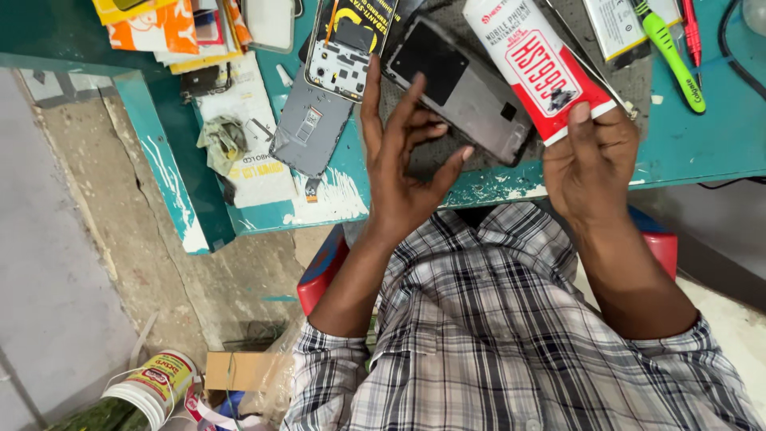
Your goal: The person holds a disassembled phone frame and scrapes old adhesive residue from its edges with a small blade. They then brush debris off the frame with a brush and apply adhesive from a tube around the frame's inner edge, rotating the frame as they work.
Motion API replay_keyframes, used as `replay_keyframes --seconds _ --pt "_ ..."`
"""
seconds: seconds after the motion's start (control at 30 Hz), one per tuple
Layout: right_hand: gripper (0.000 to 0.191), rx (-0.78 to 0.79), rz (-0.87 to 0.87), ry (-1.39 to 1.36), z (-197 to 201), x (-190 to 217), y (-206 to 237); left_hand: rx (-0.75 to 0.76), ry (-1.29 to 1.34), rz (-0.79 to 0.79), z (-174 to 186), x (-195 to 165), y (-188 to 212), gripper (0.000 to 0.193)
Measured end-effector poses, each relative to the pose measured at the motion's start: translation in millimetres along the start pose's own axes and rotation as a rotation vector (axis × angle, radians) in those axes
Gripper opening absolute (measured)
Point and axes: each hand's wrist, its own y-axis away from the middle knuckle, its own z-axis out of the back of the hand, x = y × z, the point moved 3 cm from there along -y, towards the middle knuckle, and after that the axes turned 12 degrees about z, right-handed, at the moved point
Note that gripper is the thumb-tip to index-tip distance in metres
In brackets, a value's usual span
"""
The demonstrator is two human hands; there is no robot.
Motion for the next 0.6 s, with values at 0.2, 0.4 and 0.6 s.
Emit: replay_keyframes --seconds 0.2,0.4,0.6 --pt "0.026 0.011 -0.024 0.012 -7.1 0.8 -0.7 -0.020 -0.104 0.008 6.4 -10.8 -15.4 0.119" --pt "0.029 0.002 -0.082 -0.009 -11.2 2.2 3.0 -0.040 -0.330 -0.081 -3.2 -13.3 -36.0 0.137" --pt "0.032 -0.023 -0.141 -0.030 -6.3 -1.3 5.2 0.011 -0.318 -0.107 -18.7 -17.3 -41.7 0.135"
